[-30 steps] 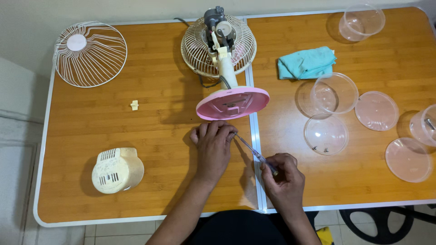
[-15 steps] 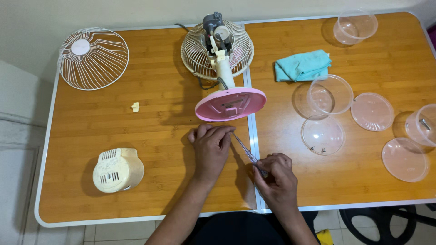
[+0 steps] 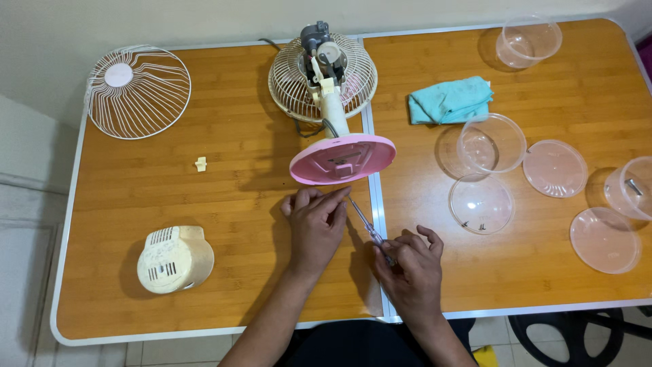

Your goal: The person attaches a pink plastic base to the bottom of a disassembled electric fan using a screwdriver. They align the base, insert a screw, and tighten it to secure the base to the fan stand.

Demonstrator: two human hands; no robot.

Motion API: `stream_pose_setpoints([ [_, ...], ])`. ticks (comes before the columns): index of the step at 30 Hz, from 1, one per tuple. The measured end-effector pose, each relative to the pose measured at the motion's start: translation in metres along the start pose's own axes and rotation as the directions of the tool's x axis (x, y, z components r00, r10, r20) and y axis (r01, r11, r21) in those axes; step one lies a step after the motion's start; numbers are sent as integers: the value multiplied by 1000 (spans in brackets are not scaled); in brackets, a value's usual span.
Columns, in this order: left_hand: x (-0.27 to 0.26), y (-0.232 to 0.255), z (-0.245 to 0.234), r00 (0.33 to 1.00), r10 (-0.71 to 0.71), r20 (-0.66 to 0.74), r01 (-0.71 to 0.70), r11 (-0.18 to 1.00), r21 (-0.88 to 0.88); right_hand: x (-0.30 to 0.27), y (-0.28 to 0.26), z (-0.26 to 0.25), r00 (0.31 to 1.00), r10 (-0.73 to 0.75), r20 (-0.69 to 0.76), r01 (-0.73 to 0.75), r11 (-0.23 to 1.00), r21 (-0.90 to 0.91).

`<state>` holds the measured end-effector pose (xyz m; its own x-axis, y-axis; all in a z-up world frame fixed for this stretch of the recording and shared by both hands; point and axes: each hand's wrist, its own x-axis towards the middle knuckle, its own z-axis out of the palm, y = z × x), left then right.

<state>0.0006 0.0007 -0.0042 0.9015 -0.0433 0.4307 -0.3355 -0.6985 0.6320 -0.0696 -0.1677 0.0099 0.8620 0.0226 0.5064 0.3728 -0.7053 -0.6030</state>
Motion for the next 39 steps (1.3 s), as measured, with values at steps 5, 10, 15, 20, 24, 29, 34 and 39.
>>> stream_pose_setpoints([
  [5, 2, 4, -5, 998, 64, 30, -64, 998, 17, 8, 2, -3, 997, -75, 10, 75, 994, -84],
  [10, 1, 6, -8, 993, 99, 63, -101, 995, 23, 11, 3, -3, 999, -45, 14, 46, 996, -78],
  [15, 1, 4, -7, 988, 100, 115, -104, 994, 33, 11, 1, 4, 1000, -11, -4, 11, 999, -49],
  [20, 0, 2, -6, 980, 92, 174, -101, 994, 44, 11, -1, 7, 1000, 21, -12, -21, 1000, -5],
  [24, -1, 2, -5, 976, 63, 209, -76, 996, 55, 11, -2, 9, 998, 60, -7, -60, 998, 17],
  [29, 0, 0, -3, 976, 84, 203, -102, 991, 82, 11, -4, 10, 997, 78, 7, -78, 996, 30],
  [34, 1, 0, -2, 972, 57, 227, -79, 993, 88, 10, -3, 13, 994, 105, -2, -105, 994, 27],
  [39, 2, 0, -2, 974, 68, 214, -91, 991, 97, 9, -2, 15, 992, 123, -4, -123, 992, 20],
])
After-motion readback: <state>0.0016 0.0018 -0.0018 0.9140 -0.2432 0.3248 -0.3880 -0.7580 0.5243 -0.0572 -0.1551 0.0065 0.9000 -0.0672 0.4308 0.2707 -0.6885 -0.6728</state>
